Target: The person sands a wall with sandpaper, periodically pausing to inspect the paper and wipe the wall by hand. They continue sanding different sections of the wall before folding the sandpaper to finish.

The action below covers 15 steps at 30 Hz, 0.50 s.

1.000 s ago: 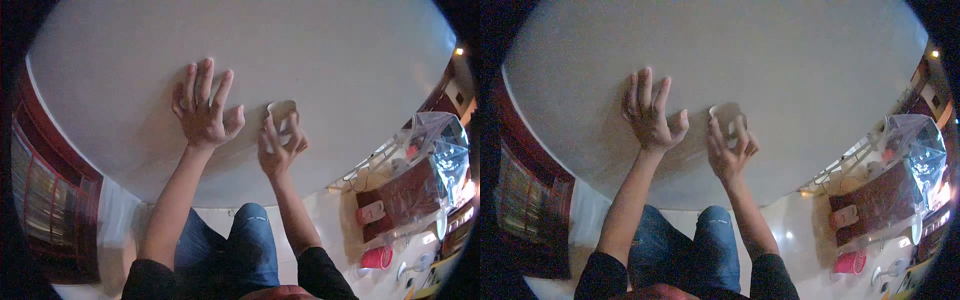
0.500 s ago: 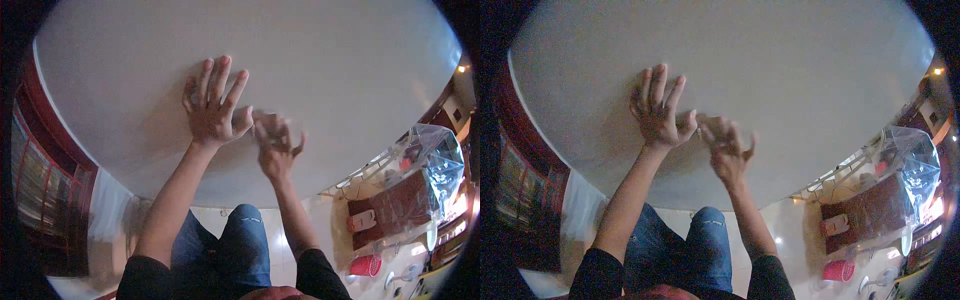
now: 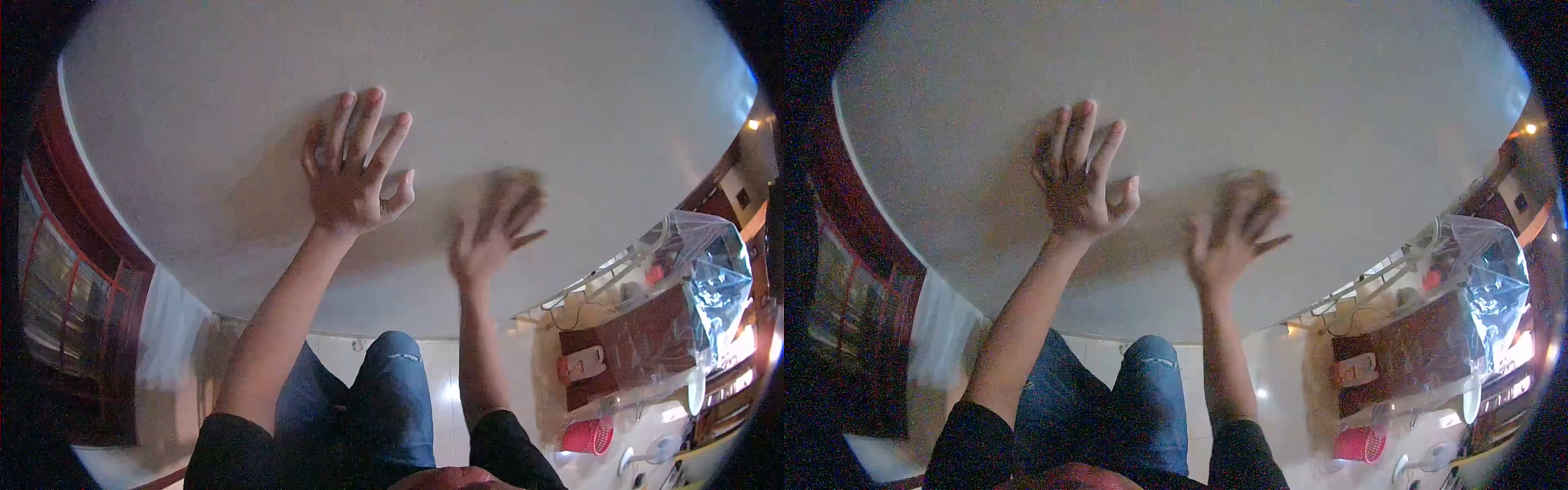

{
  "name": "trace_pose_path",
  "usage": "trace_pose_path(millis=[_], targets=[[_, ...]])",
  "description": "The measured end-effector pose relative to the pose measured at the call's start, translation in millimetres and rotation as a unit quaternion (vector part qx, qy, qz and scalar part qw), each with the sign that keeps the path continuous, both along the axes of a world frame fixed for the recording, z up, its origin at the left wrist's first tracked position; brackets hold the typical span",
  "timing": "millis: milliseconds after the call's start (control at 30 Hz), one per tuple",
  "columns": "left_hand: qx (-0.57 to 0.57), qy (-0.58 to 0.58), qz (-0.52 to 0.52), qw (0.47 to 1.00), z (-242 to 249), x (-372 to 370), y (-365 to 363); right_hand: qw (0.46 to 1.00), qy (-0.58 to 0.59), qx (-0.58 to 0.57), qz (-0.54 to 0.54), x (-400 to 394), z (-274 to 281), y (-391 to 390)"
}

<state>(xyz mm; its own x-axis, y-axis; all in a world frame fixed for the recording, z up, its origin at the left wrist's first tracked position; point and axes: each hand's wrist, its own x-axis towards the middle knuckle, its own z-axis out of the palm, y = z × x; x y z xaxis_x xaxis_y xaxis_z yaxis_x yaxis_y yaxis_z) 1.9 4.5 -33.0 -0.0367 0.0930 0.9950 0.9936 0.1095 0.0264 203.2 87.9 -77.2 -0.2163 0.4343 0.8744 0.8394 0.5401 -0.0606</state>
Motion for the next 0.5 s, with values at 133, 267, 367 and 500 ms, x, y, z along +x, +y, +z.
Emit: trace_pose_path(millis=[133,267,367,500], targets=[[-0.020,0.023,-0.012,0.999,1,0,-2,0.945,0.313,-0.026,0.088,-5,29,7],[0.020,-0.006,-0.025,0.999,-1,0,5,0.989,0.010,0.014,0.147,-16,-40,-13],[0.016,-0.008,-0.019,1.000,-2,1,6,0.996,-0.074,-0.047,0.036,-1,-35,-11],[-0.001,-0.001,-0.011,1.000,-2,-2,5,0.973,0.204,-0.040,0.100,-13,6,-2]])
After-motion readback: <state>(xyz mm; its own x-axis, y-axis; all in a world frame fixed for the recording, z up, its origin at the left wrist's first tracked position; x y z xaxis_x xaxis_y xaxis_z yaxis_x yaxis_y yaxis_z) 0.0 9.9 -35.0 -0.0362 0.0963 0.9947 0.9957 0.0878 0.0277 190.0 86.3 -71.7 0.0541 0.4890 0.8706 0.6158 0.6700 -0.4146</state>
